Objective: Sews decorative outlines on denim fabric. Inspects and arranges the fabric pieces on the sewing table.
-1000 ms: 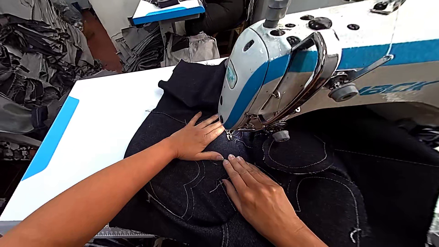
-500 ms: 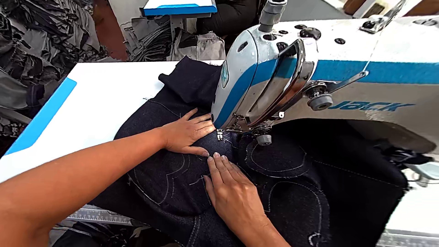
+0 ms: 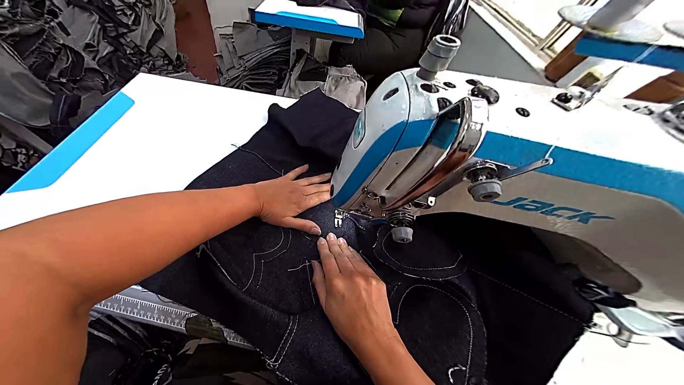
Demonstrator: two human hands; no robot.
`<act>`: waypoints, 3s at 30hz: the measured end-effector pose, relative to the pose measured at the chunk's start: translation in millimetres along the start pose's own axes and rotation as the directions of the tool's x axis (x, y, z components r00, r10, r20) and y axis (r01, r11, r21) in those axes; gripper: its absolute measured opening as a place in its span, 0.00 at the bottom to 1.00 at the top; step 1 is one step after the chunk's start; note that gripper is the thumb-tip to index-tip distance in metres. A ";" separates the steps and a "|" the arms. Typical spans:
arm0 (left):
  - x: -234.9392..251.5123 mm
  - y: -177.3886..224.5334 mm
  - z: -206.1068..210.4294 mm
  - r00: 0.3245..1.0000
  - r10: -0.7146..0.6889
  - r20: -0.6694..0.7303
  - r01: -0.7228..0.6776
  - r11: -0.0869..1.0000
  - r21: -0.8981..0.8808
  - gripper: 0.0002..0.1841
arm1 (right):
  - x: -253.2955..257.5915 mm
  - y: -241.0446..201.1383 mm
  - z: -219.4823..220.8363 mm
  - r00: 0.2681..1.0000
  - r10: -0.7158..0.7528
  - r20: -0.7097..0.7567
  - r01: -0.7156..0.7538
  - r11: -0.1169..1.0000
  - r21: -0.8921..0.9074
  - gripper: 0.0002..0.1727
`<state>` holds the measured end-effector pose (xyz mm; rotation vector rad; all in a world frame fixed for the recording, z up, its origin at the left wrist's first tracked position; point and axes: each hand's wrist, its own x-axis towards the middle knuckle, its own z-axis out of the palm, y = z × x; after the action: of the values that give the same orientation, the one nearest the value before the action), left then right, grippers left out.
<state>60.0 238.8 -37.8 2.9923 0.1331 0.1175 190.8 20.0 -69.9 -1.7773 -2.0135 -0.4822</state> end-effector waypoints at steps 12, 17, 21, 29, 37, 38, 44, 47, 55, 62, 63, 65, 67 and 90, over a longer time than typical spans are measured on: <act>-11.4 41.9 8.0 0.881 -0.473 -0.035 0.472 0.881 -0.033 0.49 | 20.1 85.5 7.7 0.942 -0.320 -0.097 0.334 0.909 0.249 0.18; -7.9 93.4 16.7 0.644 -0.762 -0.066 0.761 0.647 -0.043 0.52 | 48.7 151.3 22.6 0.777 -0.618 -0.122 0.613 0.696 0.375 0.17; -7.0 107.4 17.4 0.579 -0.813 -0.061 0.812 0.581 -0.046 0.53 | 56.0 158.5 16.5 0.746 -0.665 -0.044 0.640 0.696 0.324 0.19; -15.7 32.5 -34.6 0.969 -0.248 0.021 0.248 0.969 -0.018 0.28 | 20.6 -22.8 -32.7 0.987 0.094 0.127 -0.125 0.956 0.266 0.24; -19.2 -15.2 4.9 0.928 0.369 -0.050 -0.372 0.927 -0.051 0.29 | -3.1 -35.8 14.6 0.997 0.053 0.054 -0.060 0.986 0.153 0.36; -22.8 -9.6 4.6 0.943 0.328 -0.057 -0.331 0.943 -0.043 0.30 | -4.0 -29.8 13.2 0.998 0.024 0.052 -0.032 0.986 0.166 0.36; -38.4 48.5 16.4 0.993 -0.106 -0.056 0.108 0.994 0.034 0.32 | -3.2 37.2 8.0 0.972 -0.235 0.012 0.216 0.913 0.345 0.25; -33.9 102.4 23.2 0.900 -0.435 -0.019 0.435 0.900 0.011 0.37 | 9.2 94.4 10.5 0.890 -0.455 -0.022 0.422 0.804 0.418 0.20; -28.9 131.2 2.0 0.832 -0.518 0.199 0.534 0.845 -0.035 0.38 | 15.7 96.4 -17.1 0.912 -0.407 0.048 0.367 0.864 0.345 0.19; -51.2 61.0 19.2 0.999 0.015 -0.038 -0.015 1.000 0.010 0.30 | -32.2 -33.3 -13.0 0.995 0.091 0.032 -0.096 0.950 0.296 0.19; -51.7 63.0 20.6 0.999 0.013 -0.039 -0.012 1.000 0.013 0.30 | -36.4 -34.2 -9.8 0.996 0.088 0.008 -0.087 0.958 0.272 0.19; -51.4 71.5 21.6 0.998 -0.042 -0.037 0.042 0.999 0.014 0.30 | -39.2 -24.4 -9.4 0.998 0.066 -0.002 -0.063 0.952 0.299 0.19; -47.0 84.3 23.2 0.988 -0.151 -0.034 0.151 0.988 -0.013 0.31 | -37.5 -6.1 -10.5 0.999 0.045 -0.004 -0.041 0.933 0.357 0.18; -1.3 92.5 14.4 0.842 -0.537 -0.045 0.531 0.842 -0.098 0.33 | -9.7 58.0 0.5 1.000 -0.004 -0.029 0.013 0.951 0.310 0.20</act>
<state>67.5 145.5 -38.5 2.7429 0.9375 0.1595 249.2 19.4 -76.0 -1.5618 -1.9539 -0.1775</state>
